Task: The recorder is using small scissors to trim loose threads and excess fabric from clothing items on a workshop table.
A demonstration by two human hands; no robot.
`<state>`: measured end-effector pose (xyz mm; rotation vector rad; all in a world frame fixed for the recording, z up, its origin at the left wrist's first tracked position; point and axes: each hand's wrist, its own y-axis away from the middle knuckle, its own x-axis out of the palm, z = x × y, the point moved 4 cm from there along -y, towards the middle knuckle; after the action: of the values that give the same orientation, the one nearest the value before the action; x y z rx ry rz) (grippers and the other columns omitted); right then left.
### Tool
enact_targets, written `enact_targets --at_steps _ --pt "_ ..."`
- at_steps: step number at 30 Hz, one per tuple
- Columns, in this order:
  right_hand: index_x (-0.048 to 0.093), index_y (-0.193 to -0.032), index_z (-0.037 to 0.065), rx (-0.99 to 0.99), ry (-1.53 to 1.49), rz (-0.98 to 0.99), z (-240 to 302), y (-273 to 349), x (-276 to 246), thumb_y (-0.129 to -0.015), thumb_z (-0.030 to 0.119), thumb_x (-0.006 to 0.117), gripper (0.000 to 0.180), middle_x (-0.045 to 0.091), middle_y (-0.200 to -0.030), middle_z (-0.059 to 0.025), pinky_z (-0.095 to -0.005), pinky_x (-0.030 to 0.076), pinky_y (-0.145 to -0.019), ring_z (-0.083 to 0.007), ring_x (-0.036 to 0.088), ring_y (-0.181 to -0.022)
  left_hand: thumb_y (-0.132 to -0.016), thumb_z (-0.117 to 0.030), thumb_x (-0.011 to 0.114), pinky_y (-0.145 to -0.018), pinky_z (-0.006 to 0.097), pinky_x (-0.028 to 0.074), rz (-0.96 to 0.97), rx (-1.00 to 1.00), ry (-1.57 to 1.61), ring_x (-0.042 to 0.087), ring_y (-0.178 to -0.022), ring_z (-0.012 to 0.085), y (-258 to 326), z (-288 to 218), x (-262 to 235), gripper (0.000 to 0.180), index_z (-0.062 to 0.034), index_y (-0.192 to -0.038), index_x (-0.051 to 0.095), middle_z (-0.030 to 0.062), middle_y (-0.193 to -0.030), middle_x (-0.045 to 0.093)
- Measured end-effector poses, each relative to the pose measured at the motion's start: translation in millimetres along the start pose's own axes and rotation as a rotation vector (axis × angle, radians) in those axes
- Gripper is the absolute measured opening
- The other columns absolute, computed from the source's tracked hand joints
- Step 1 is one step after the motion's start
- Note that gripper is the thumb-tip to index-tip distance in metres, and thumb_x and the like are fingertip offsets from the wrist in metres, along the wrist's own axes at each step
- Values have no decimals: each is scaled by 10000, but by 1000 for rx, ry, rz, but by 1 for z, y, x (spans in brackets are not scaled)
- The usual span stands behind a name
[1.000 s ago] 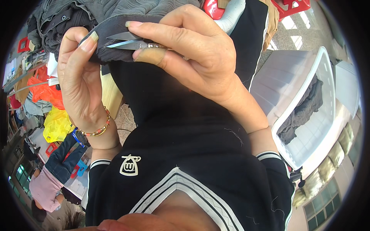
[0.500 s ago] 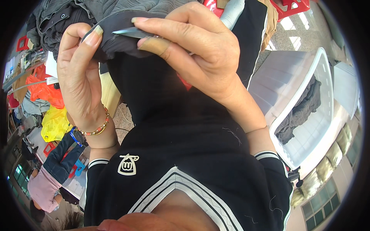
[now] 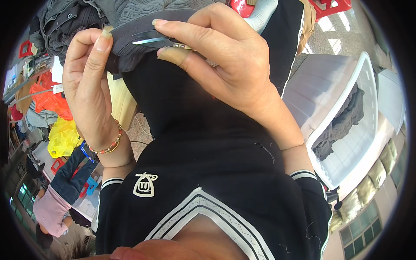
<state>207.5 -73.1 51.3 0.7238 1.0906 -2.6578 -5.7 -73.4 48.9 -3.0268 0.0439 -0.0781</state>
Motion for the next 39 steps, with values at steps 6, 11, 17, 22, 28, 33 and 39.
enact_targets --at_steps 6,11,17,22,28,33,39 --pt "734 -1152 19 -12 -14 1 -1 0 2 -723 27 833 440 616 -860 -42 -221 421 -604 -101 546 -703 -981 -97 631 -846 210 446 30 -30 153 614 -919 79 3 -3 13 135 -22 -1093 634 23 -993 664" --pt "733 -1153 17 -2 -34 -11 -2 0 3 -728 27 830 436 616 -861 -44 -221 418 -604 -98 543 -702 -973 -65 638 -791 175 439 -10 -24 165 604 -873 49 1 -5 18 107 -12 -1065 626 13 -946 664" --pt "734 -1152 22 -6 -30 -27 -3 1 3 -729 34 832 434 611 -858 -39 -219 411 -598 -94 535 -697 -971 -60 639 -800 176 437 -16 -26 158 603 -880 51 3 -3 16 106 -11 -1064 627 15 -953 665" --pt "739 -1145 30 22 -36 -16 -1 2 4 -727 44 838 430 607 -855 -32 -215 398 -581 -86 528 -694 -979 -92 630 -869 216 441 29 -7 127 615 -930 84 4 -2 15 137 -21 -1097 634 27 -999 666" --pt "734 -1151 34 57 -81 -10 -7 5 7 -730 18 832 432 606 -858 -29 -206 394 -586 -80 525 -703 -964 -46 643 -826 185 444 -8 17 3 604 -943 69 11 -4 17 131 -14 -1091 628 33 -1015 661" --pt "733 -1157 43 141 -109 38 -16 15 7 -754 26 813 412 597 -855 -16 -196 387 -613 -79 534 -740 -902 7 699 -787 215 472 -20 420 -850 584 -978 113 21 -18 18 243 0 -1141 654 71 -1125 641" --pt "732 -1160 41 234 -169 33 -18 17 11 -770 19 801 396 593 -862 -7 -192 388 -635 -77 526 -747 -806 38 774 -770 262 488 -59 633 -910 605 -956 179 33 -21 30 295 -38 -1089 737 85 -1051 650"
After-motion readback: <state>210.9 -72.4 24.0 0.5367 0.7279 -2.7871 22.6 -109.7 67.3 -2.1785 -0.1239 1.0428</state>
